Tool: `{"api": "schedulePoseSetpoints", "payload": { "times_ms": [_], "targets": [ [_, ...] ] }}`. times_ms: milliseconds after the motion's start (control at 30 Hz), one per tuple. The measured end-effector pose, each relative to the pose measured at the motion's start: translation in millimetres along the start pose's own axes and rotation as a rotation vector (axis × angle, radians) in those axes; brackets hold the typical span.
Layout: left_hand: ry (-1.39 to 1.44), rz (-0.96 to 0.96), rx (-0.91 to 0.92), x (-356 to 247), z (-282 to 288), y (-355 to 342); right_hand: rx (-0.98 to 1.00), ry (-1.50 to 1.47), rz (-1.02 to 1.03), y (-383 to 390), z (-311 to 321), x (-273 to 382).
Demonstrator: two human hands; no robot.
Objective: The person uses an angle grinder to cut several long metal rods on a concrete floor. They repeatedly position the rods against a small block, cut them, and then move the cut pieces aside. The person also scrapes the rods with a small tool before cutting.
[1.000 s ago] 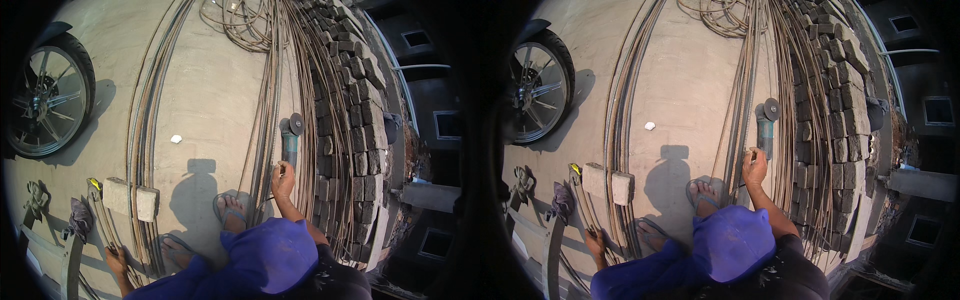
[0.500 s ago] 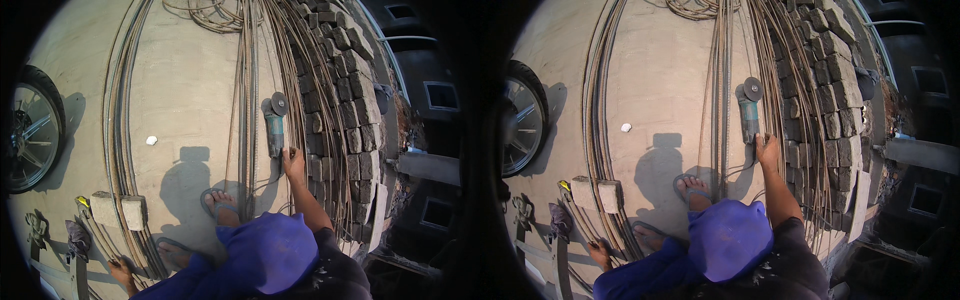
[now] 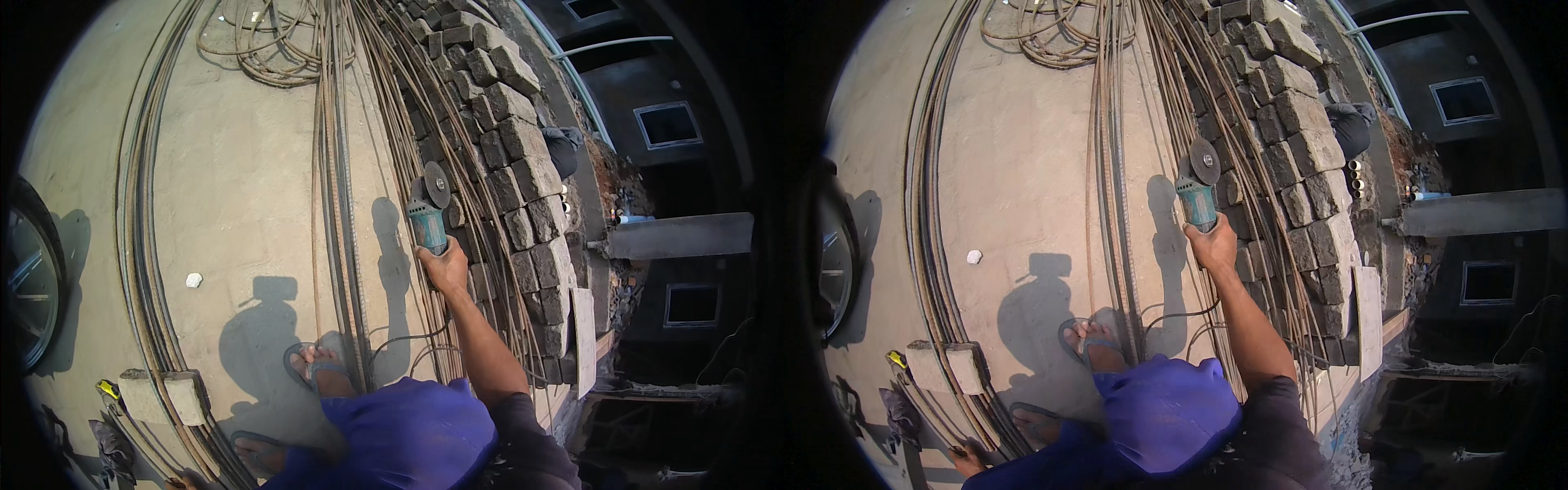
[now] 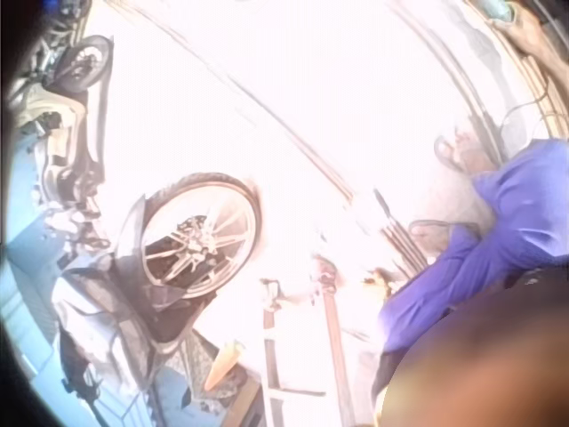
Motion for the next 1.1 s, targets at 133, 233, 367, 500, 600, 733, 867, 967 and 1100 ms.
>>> {"api": "schedulePoseSetpoints", "payload": {
  "times_ms": [133, 233, 367, 500, 600, 733, 867, 967, 1100],
  "targets": [
    [0.014, -0.038, 0.008, -14, 4, 5, -0.307, -0.005, 0.142, -5, 159, 28],
    [0.031, -0.074, 0.019, -27, 5, 3, -0.404, 0.197, 0.059, -54, 261, 33],
    [0.078, -0.114, 0.029, -30, 7, 1, -0.444, 0.315, -0.079, -120, 320, 14],
    [0.124, -0.154, 0.045, -8, 23, 6, -0.402, 0.393, -0.224, -154, 318, -23],
    [0.130, -0.135, 0.038, 11, 37, 13, -0.351, 0.483, -0.197, -177, 309, -43],
    [0.122, -0.095, 0.044, 16, 40, 17, -0.311, 0.505, -0.088, -212, 310, -66],
    [0.074, -0.049, 0.048, 8, 32, 13, -0.284, 0.644, -0.020, -224, 309, -82],
    [0.114, -0.057, 0.055, 1, 31, 13, -0.275, 0.621, -0.015, -219, 304, -82],
    [0.590, -0.303, 0.129, -23, 39, 20, -0.431, 0.666, -0.039, -190, 300, -59]
  ]
}}
Point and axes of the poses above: each hand's wrist, its own y-axis away from the middle knuckle, its own z-axis out of the back of the hand, x = y × z, the point moved 8 cm from there along -y, towards the middle knuckle, and after that the axes turned 10 degrees about -y, right-handed, at the moved point
